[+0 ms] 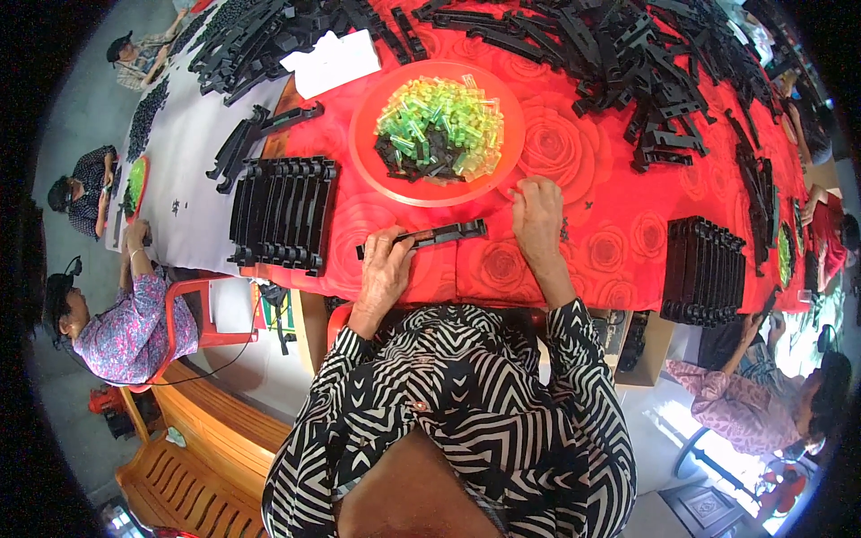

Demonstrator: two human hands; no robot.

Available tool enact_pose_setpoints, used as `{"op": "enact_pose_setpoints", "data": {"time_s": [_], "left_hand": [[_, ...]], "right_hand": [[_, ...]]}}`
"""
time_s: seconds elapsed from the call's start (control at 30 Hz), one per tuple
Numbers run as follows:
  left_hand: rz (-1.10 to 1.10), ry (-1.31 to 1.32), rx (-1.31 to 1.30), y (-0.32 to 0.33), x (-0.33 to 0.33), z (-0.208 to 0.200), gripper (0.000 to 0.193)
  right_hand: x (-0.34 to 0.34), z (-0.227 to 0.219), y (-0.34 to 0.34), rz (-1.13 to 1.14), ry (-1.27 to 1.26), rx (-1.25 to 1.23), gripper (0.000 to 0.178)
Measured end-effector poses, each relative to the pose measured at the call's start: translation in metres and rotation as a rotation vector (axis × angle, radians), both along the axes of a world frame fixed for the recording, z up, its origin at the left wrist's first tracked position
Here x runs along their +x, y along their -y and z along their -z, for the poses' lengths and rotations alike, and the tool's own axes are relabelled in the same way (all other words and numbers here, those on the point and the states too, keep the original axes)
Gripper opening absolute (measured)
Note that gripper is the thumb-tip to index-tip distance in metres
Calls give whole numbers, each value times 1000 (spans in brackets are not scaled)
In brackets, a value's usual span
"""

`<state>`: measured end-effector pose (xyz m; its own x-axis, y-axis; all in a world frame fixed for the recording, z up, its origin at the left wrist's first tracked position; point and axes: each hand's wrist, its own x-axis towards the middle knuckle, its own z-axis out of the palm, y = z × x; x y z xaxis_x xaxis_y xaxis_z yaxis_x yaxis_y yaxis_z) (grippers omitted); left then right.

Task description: The person assembles levels by taking plastic vials from a tray, inserting them into black plastic frames by hand, and stacking the completed frames on the table.

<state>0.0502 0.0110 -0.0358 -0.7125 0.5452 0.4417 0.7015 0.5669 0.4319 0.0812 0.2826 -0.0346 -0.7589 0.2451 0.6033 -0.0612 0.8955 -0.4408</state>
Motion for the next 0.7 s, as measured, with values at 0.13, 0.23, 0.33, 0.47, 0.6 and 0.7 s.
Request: {"op": "enact_pose_setpoints", "data": {"time_s": [0.13, 0.23, 0.33, 0.47, 0.6, 0.7], "left_hand": [[-54, 15, 6, 2, -2, 4, 26], [-64, 18, 28, 0, -4, 3, 25], [-65, 14, 41, -2, -4, -1, 27], [-66, 25, 17, 0, -3, -3, 27], [-28, 18, 49, 0, -4, -3, 25], [-23, 11, 43, 1, -3, 0, 25]], "right_hand": [[2, -13, -4, -9, -45, -95, 17], [-3, -40, 1, -37, -81, -132, 15], [-14, -67, 13, -133, -62, -245, 13], [-58, -74, 30, -381, 91, -138, 10], [-99, -61, 47, -371, 388, 151, 13], [-108, -55, 54, -332, 500, 262, 16]]}}
